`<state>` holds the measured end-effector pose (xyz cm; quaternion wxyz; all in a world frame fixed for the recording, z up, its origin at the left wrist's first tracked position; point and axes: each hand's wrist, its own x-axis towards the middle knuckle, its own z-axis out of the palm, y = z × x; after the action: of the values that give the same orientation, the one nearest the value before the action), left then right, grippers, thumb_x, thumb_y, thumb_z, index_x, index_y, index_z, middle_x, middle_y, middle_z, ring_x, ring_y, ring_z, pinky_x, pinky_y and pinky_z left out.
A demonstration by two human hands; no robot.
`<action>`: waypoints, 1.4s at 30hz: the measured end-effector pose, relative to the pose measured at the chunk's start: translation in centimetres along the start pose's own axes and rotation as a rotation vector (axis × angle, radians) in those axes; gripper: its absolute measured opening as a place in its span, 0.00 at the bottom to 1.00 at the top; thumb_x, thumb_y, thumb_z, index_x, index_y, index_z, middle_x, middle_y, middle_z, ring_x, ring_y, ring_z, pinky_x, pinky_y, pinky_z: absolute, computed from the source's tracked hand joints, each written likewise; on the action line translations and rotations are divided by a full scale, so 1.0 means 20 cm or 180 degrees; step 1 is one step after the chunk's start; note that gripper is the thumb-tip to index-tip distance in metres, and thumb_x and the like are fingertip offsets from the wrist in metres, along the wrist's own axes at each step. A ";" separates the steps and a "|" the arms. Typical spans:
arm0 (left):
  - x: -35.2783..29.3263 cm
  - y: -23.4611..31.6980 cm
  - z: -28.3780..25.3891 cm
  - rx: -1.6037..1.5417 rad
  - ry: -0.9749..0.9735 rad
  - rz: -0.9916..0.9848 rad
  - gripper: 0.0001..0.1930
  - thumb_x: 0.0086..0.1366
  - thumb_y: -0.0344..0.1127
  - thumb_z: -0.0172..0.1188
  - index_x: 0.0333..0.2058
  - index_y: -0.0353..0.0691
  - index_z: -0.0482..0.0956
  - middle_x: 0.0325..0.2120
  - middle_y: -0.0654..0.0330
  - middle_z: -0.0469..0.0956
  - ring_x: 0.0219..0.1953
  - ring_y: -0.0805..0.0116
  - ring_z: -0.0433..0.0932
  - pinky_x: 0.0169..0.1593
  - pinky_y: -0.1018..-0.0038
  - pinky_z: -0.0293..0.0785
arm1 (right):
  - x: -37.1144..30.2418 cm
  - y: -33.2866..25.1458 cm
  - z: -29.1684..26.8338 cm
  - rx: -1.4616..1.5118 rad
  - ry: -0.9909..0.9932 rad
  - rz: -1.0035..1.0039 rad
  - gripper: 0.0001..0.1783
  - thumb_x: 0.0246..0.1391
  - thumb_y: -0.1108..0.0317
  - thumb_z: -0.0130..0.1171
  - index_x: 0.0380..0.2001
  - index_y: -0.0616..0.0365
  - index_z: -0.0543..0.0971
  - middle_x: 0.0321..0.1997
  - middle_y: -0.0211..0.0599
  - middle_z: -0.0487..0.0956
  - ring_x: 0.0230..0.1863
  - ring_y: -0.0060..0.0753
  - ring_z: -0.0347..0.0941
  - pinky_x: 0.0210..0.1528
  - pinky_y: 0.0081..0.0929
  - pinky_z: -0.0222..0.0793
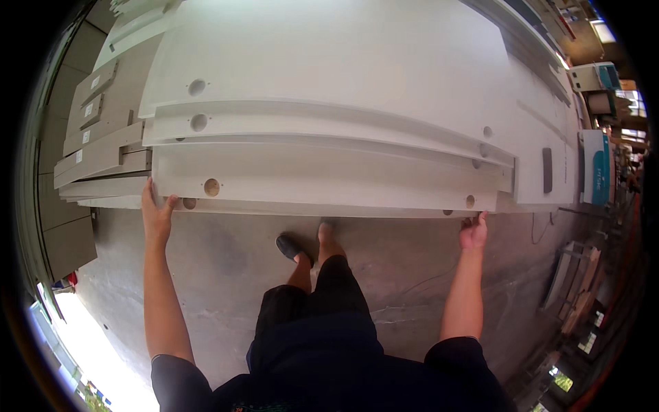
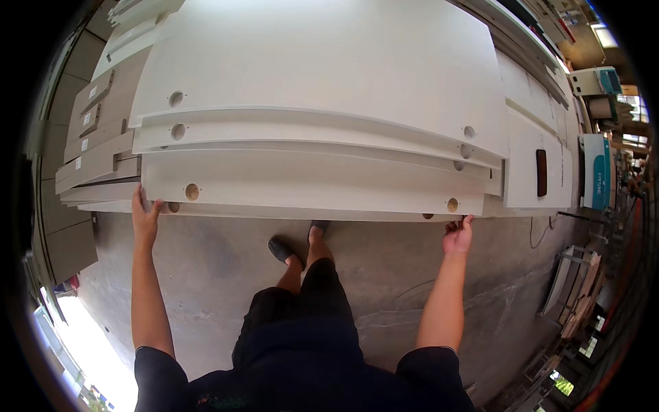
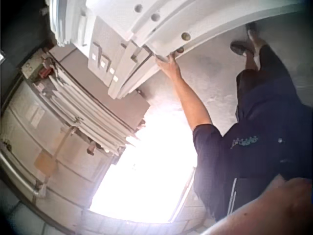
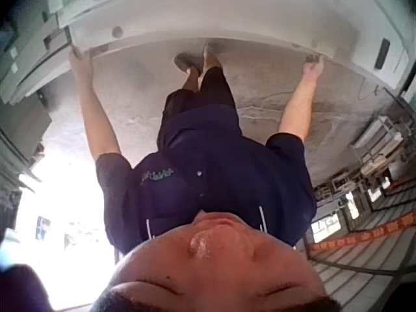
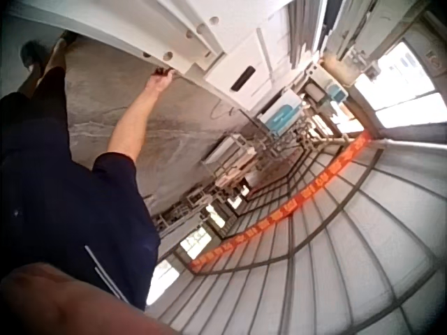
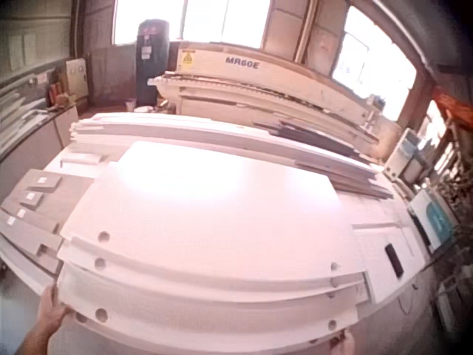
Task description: The person picks up white cabinet door panels from a stack and places them onto a workbench. They then use a caulking gun to apply adhesive into the pre-drilled holes on the edges of the panels.
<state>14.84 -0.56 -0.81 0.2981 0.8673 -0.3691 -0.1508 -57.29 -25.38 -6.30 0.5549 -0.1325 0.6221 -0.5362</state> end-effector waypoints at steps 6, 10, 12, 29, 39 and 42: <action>0.04 0.00 -0.01 0.0061 -0.0227 0.0322 0.41 0.57 0.55 0.59 0.61 0.34 0.56 0.59 0.47 0.59 0.63 0.53 0.55 0.64 0.62 0.51 | -0.06 -0.10 0.07 -0.0352 -0.0089 -0.0759 0.11 0.60 0.62 0.51 0.44 0.51 0.70 0.43 0.22 0.73 0.45 0.20 0.67 0.46 0.24 0.59; 0.03 0.01 -0.01 0.0052 -0.0246 0.0371 0.40 0.58 0.55 0.58 0.61 0.34 0.56 0.60 0.48 0.58 0.63 0.53 0.55 0.64 0.63 0.50 | -0.04 -0.05 0.02 0.0124 -0.0281 -0.0524 0.12 0.62 0.63 0.47 0.46 0.53 0.69 0.45 0.25 0.73 0.47 0.22 0.67 0.54 0.24 0.59; 0.02 -0.01 0.01 0.0100 -0.0168 0.0469 0.40 0.59 0.55 0.56 0.61 0.34 0.55 0.60 0.49 0.58 0.63 0.53 0.54 0.64 0.62 0.50 | -0.02 -0.02 -0.01 0.0126 -0.0186 -0.0547 0.13 0.63 0.63 0.46 0.47 0.54 0.68 0.47 0.26 0.73 0.48 0.22 0.67 0.55 0.24 0.59; 0.04 -0.15 0.09 0.0342 0.0341 0.0451 0.41 0.60 0.61 0.51 0.57 0.29 0.58 0.56 0.45 0.61 0.60 0.50 0.58 0.61 0.61 0.53 | -0.01 0.06 0.08 -0.0102 0.0456 -0.1090 0.13 0.60 0.61 0.52 0.40 0.58 0.68 0.43 0.33 0.74 0.47 0.25 0.70 0.52 0.25 0.64; 0.04 -0.15 0.08 0.0541 0.0269 0.0308 0.42 0.59 0.62 0.52 0.57 0.29 0.58 0.56 0.43 0.60 0.59 0.48 0.59 0.61 0.60 0.54 | 0.01 0.07 0.13 -0.0291 0.0752 -0.1153 0.17 0.58 0.57 0.54 0.40 0.59 0.68 0.43 0.34 0.75 0.46 0.27 0.69 0.52 0.26 0.63; 0.02 -0.14 0.08 0.0447 0.0182 0.0279 0.42 0.58 0.61 0.54 0.57 0.29 0.57 0.56 0.44 0.60 0.59 0.48 0.58 0.61 0.60 0.53 | 0.02 0.06 0.15 -0.0402 0.0948 -0.1075 0.17 0.58 0.57 0.54 0.40 0.59 0.69 0.43 0.34 0.75 0.46 0.27 0.69 0.52 0.26 0.63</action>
<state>15.95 0.01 -3.75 0.2532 0.8730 -0.4077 -0.0865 -54.48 -26.69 -6.86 0.3500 -0.1886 0.6985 -0.5950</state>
